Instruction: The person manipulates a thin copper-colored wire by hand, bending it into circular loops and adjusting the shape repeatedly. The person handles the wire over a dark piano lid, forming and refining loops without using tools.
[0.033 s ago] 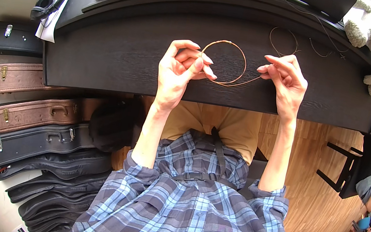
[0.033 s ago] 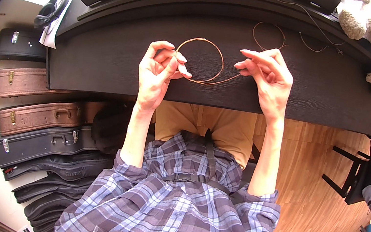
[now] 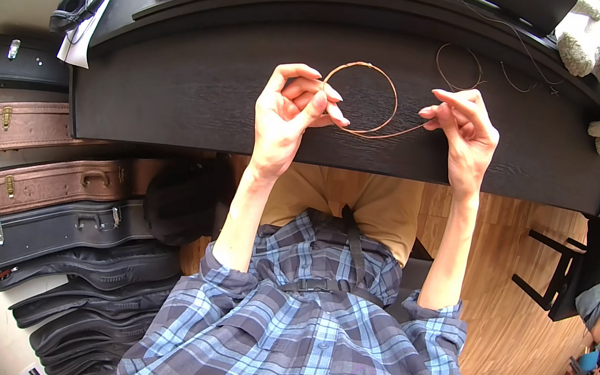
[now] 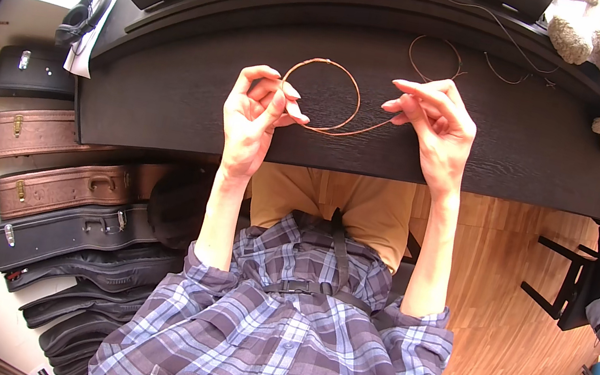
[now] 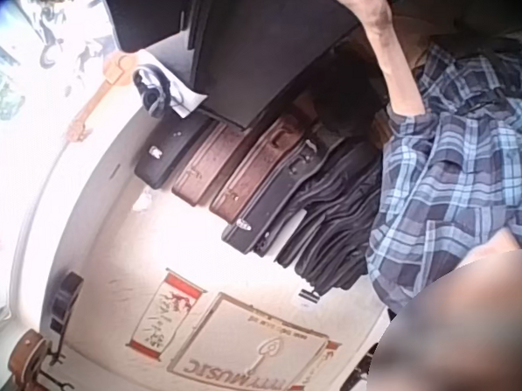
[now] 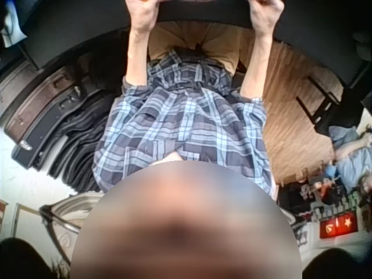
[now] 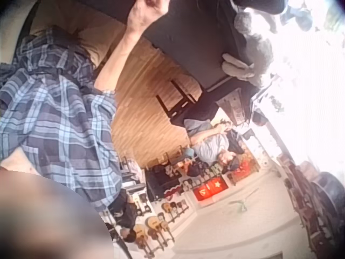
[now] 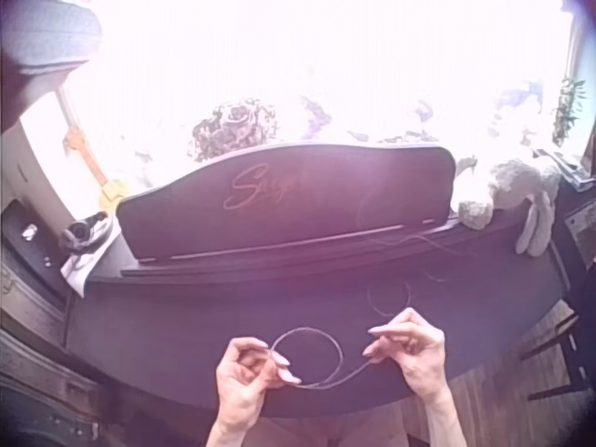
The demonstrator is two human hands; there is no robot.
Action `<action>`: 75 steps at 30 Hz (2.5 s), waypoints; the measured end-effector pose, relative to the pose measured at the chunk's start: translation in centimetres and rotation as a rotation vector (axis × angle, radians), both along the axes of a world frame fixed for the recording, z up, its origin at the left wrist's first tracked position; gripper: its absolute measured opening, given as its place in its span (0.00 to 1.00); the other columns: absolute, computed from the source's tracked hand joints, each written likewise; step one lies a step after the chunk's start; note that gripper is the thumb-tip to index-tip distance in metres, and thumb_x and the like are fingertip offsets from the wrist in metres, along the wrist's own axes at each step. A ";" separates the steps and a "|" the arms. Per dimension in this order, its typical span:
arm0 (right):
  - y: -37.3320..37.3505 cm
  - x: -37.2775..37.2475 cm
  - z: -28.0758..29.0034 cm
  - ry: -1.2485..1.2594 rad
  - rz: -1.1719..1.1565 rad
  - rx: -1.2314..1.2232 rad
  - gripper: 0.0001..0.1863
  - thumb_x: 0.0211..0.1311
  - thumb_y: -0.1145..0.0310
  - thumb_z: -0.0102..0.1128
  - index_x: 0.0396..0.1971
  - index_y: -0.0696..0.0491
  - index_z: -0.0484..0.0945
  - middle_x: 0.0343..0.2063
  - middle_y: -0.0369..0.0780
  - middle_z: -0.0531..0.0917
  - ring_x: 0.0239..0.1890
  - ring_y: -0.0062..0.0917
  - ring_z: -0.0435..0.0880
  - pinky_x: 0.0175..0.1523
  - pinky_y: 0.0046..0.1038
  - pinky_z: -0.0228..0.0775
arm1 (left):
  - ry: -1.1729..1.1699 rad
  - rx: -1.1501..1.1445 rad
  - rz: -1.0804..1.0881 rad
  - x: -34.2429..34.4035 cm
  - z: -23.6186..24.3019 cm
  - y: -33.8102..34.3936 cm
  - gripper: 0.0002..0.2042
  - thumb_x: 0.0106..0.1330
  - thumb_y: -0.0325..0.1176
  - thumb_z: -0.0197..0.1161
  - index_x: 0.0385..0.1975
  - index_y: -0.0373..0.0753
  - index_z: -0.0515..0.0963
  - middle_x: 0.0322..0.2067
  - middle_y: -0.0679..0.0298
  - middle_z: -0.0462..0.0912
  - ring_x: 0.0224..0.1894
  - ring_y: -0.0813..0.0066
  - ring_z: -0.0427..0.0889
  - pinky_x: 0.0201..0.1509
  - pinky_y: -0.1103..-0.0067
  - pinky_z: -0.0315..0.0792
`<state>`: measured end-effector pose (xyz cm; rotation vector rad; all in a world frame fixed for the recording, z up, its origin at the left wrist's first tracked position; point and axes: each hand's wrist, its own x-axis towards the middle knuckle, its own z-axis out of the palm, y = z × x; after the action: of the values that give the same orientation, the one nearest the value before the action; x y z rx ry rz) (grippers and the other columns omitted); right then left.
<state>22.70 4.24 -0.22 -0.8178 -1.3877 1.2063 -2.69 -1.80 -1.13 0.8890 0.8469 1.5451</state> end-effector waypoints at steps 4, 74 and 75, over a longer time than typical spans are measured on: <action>0.6 0.4 -0.3 0.077 0.079 0.035 0.08 0.68 0.79 0.65 0.45 0.60 0.86 0.35 0.39 0.83 0.35 0.25 0.90 0.33 0.18 0.79 | -0.054 0.028 0.062 0.0 -0.1 0.5 0.13 0.75 0.27 0.61 0.54 0.36 0.69 0.42 0.58 0.82 0.39 0.74 0.86 0.52 0.66 0.88; 0.1 -0.9 1.7 -0.139 0.152 -0.065 0.21 0.75 0.75 0.56 0.65 0.56 0.72 0.63 0.41 0.72 0.59 0.29 0.83 0.56 0.27 0.78 | -0.017 -0.016 -0.162 -0.5 0.3 0.2 0.15 0.71 0.20 0.63 0.53 0.33 0.67 0.37 0.49 0.85 0.35 0.63 0.89 0.42 0.66 0.89; 0.1 -0.8 1.6 -0.106 0.129 -0.075 0.22 0.76 0.75 0.54 0.67 0.58 0.69 0.64 0.42 0.70 0.57 0.32 0.85 0.55 0.28 0.80 | -0.017 -0.006 -0.163 -0.5 0.2 0.3 0.15 0.71 0.20 0.63 0.53 0.33 0.67 0.37 0.49 0.85 0.35 0.63 0.89 0.43 0.66 0.89</action>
<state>21.85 4.30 1.36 -0.8653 -1.5075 1.3372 -3.20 -1.55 -0.90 0.9166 0.7470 1.4060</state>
